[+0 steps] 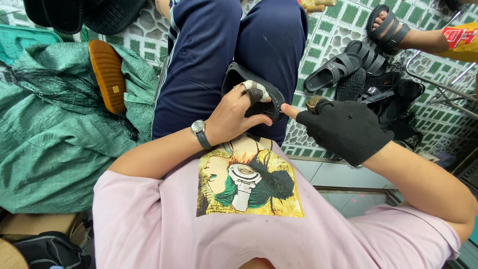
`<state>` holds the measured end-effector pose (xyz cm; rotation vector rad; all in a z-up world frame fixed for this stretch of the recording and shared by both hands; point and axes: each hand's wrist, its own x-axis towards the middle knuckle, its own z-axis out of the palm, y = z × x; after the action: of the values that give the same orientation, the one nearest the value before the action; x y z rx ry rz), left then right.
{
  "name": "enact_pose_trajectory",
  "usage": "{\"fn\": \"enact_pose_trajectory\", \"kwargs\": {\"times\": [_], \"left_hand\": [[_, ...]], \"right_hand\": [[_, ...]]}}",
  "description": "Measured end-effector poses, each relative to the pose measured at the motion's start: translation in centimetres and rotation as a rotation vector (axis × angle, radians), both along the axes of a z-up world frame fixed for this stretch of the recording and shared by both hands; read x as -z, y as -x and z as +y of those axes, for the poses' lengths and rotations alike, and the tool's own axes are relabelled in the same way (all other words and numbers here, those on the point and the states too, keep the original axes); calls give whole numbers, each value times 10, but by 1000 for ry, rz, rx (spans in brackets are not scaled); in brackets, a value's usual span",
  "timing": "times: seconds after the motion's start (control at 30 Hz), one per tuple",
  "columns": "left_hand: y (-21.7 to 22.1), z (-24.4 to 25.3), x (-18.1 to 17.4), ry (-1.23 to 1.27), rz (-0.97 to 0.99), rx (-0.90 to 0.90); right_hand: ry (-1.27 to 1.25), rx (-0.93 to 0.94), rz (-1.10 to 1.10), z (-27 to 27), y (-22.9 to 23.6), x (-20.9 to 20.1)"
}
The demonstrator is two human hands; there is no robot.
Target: The person repairs a black sandal by using a small metal tool to work on the sole and then stitching the upper strap with a needle and thread. They hold the sandal on their lap while seated on the floor.
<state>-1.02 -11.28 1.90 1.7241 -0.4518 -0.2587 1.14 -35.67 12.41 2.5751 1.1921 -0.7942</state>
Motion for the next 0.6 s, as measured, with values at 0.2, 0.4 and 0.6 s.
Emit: {"fn": "enact_pose_trajectory", "kwargs": {"times": [0.2,0.4,0.6], "left_hand": [[4,-7,14,-10,-68,-36],[-6,-3,-3,-44,-138,29],[17,-3,14,-193,-504,239]], "right_hand": [[-146,-7,26,20,0,2],[-308,35,-84,8,31,40],[-539,269,-27,-2,86,82]]}}
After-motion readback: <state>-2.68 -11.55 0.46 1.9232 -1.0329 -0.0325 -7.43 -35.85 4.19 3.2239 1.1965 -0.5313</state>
